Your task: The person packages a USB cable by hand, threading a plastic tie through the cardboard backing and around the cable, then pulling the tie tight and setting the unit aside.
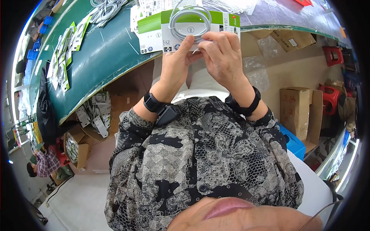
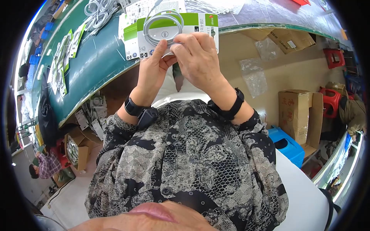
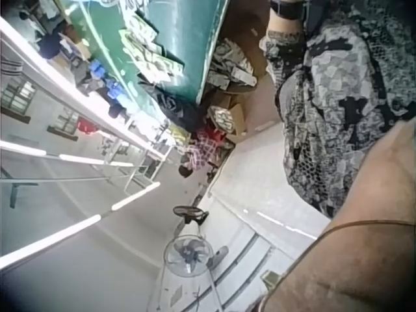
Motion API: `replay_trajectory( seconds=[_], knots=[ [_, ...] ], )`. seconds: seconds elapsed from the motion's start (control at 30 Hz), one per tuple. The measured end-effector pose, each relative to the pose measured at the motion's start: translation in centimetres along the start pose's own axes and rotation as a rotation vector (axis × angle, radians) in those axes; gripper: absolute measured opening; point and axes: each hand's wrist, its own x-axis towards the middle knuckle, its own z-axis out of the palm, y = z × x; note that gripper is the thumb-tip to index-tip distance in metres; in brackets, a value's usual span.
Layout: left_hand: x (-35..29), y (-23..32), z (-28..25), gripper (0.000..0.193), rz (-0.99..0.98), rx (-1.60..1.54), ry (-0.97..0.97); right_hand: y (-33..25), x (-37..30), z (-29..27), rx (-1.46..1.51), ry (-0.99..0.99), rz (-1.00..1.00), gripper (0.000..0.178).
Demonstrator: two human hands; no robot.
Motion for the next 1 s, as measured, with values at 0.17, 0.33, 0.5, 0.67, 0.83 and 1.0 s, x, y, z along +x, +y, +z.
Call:
replay_trajectory(
  seconds=[0.17, 0.33, 0.5, 0.67, 0.83, 1.0],
  knots=[
    [-0.3, 0.5, 0.2, 0.032, -0.038, -0.093, -0.023, 0.7, -0.4, 0.5, 0.037, 0.023, -0.041, 0.024],
    [-0.6, 0.4, 0.9, 0.032, -0.060, -0.107, -0.052, 1.2, -0.7, -0.3, 0.044, 0.027, -0.033, 0.027],
    [-0.6, -0.3, 0.9, 0.033, -0.056, -0.026, -0.033, 1.5, -0.7, -0.8, 0.043, 0.016, -0.096, 0.029],
    [-0.8, -0.2, 1.2, 0.034, -0.050, -0.108, -0.128, 2.5, -0.8, -1.2, 0.081, -0.022, -0.154, 0.030],
    [-0.7, 0.2, 0.6, 0.031, -0.061, -0.076, -0.132, 2.9, -0.8, -1.8, 0.105, -0.084, -0.204, 0.031],
    [-0.7, 0.1, 0.8, 0.026, -0.080, -0.004, -0.082, 2.8, -0.9, -1.9, 0.115, -0.099, -0.216, 0.032]
  ],
)
